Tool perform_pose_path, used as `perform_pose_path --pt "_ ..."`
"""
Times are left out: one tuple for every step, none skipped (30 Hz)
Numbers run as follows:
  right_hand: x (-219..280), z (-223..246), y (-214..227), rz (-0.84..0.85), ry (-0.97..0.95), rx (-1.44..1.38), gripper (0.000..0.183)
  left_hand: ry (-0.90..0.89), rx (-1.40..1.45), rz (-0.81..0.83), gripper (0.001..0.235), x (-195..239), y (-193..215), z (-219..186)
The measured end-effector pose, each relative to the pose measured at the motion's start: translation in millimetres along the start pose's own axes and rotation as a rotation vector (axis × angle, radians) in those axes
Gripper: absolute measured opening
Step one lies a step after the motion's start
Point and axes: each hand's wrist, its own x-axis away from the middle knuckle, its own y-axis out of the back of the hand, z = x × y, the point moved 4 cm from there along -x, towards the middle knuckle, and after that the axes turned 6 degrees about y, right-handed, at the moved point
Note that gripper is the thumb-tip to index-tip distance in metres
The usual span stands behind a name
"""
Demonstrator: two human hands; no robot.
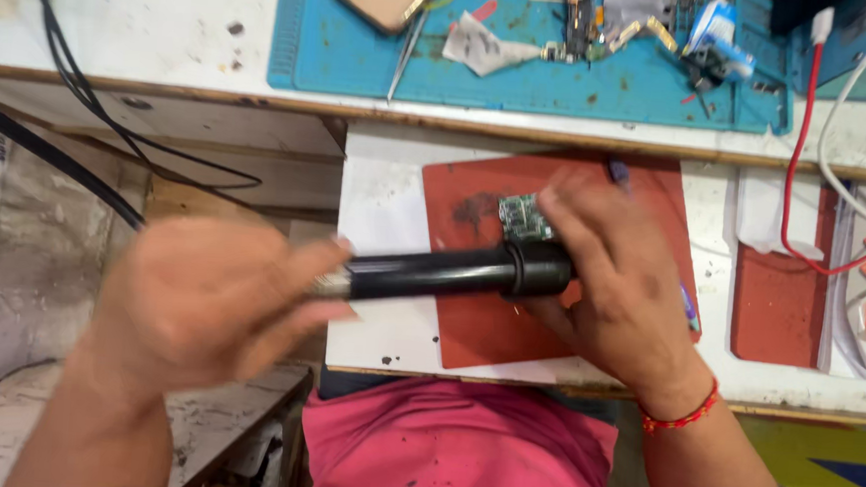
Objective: The person cleans a small green circuit board using a toothbrush and a handheld air blower. They scrub the board with the brush and then use the blower to remove debris from the surface and the surrounding mat.
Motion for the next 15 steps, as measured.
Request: perform_pose_path --pt "2.1 -2.5 -8.9 0.079 -0.024 -0.075 0.061 -0.004 -0.032 -0.002 0.034 1.7 -0.9 -4.4" --pt "5.6 -4.9 -16.1 0.078 -0.091 -0.073 0.055 -0.008 -0.065 -0.003 0.033 6.5 -2.1 -7.3" --pt "10.8 -6.4 -22.4 0.078 -0.164 -0.072 0.048 -0.024 -0.166 -0.183 0.031 13.8 -0.3 -10.3" --pt "15.2 -10.3 -26.1 0.079 -0.237 -0.072 0.041 -0.04 -0.266 -0.364 0.029 22.9 -4.8 -13.3" --pt "18.6 -13.5 -27.8 0.07 -0.272 -0.101 0.039 -0.057 -0.36 -0.546 0.027 34.2 -13.3 -16.8" --pt "20.5 -15.4 -30.6 0.062 -0.308 -0.13 0.038 0.077 -0.166 -0.556 0.026 41.7 -31.5 -14.5" --pt "20.2 -17.2 -32.6 0.054 -0.339 -0.158 0.036 0.211 0.029 -0.562 0.025 46.2 -56.4 -14.1" --pt "19.7 -14.4 -34.5 0.071 -0.329 -0.165 0.04 0.368 0.329 -0.43 0.044 43.2 -92.4 -14.1" --pt "18.2 -10.1 -36.5 0.092 -0.309 -0.173 0.045 0.525 0.625 -0.295 0.064 40.6 -123.6 -14.5" --pt "15.1 -6.9 -39.7 0.114 -0.29 -0.18 0.05 0.583 0.763 -0.268 0.058 39.3 -139.1 -12.3" --pt "11.6 -4.1 -43.6 0.136 -0.252 -0.18 0.05 0.645 0.906 -0.235 0.051 34.5 -154.6 -9.6" --pt "7.8 -1.6 -48.3 0.157 -0.214 -0.18 0.049 0.703 1.049 -0.201 0.045 26.5 -168.5 -5.0" --pt "6.2 1.3 -50.9 0.182 -0.181 -0.185 0.049 0.764 1.193 -0.158 0.039 19.2 -178.7 -0.2" --pt "5.4 -5.5 -45.9 0.189 -0.197 -0.195 0.056 0.823 1.337 -0.114 0.035 13.0 -185.5 4.5" --pt "3.1 -19.9 -36.1 0.192 -0.213 -0.209 0.062 0.778 1.279 -0.169 0.032 6.3 -182.0 12.4"
